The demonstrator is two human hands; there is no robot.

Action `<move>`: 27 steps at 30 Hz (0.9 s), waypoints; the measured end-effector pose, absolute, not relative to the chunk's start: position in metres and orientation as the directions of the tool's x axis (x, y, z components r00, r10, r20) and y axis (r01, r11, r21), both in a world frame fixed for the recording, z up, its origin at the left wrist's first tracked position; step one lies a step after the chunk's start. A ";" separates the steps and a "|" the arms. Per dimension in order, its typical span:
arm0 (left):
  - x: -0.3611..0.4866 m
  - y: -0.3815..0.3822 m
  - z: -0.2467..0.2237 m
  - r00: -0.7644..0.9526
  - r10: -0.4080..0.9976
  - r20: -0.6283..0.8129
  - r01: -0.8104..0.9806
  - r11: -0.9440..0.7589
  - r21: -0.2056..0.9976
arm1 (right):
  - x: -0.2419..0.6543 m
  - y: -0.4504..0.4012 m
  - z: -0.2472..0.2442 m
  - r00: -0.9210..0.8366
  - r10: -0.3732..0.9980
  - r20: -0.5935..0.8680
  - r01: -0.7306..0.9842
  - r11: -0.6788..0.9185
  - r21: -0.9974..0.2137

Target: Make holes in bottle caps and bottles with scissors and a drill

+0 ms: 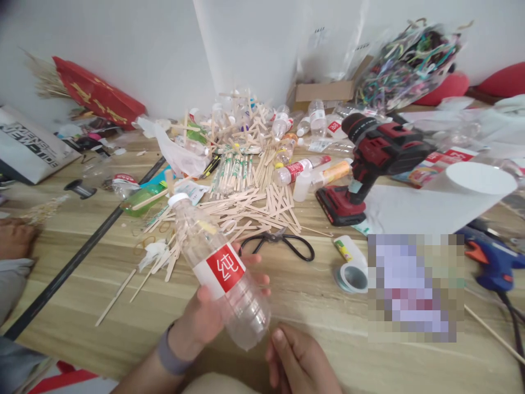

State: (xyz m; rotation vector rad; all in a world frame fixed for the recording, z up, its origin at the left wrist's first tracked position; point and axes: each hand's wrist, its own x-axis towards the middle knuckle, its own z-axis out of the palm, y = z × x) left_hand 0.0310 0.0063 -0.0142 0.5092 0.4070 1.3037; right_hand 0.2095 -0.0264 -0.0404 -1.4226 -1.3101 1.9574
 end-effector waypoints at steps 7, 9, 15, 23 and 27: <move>0.039 0.003 -0.027 0.390 0.920 -0.038 -0.737 0.337 0.586 | 0.184 -0.018 -0.046 -0.585 0.631 -0.510 0.239 -0.467 -0.851; 0.035 0.003 -0.025 0.377 0.923 -0.074 -0.728 0.344 0.593 | 0.181 -0.014 -0.039 -0.616 0.631 -0.472 0.260 -0.402 -0.878; 0.008 0.006 -0.011 0.417 0.893 -0.167 -0.576 0.402 0.712 | 0.196 0.028 -0.020 -0.412 0.896 -0.164 0.314 -0.029 -0.949; -0.011 -0.005 -0.021 0.578 0.784 -0.227 -0.475 0.550 0.687 | 0.181 0.075 -0.014 -0.308 0.946 0.099 0.137 0.147 -0.980; -0.015 -0.011 -0.016 0.575 0.756 -0.313 -0.415 0.599 0.684 | 0.163 0.067 -0.013 -0.380 0.922 0.080 0.061 0.112 -0.992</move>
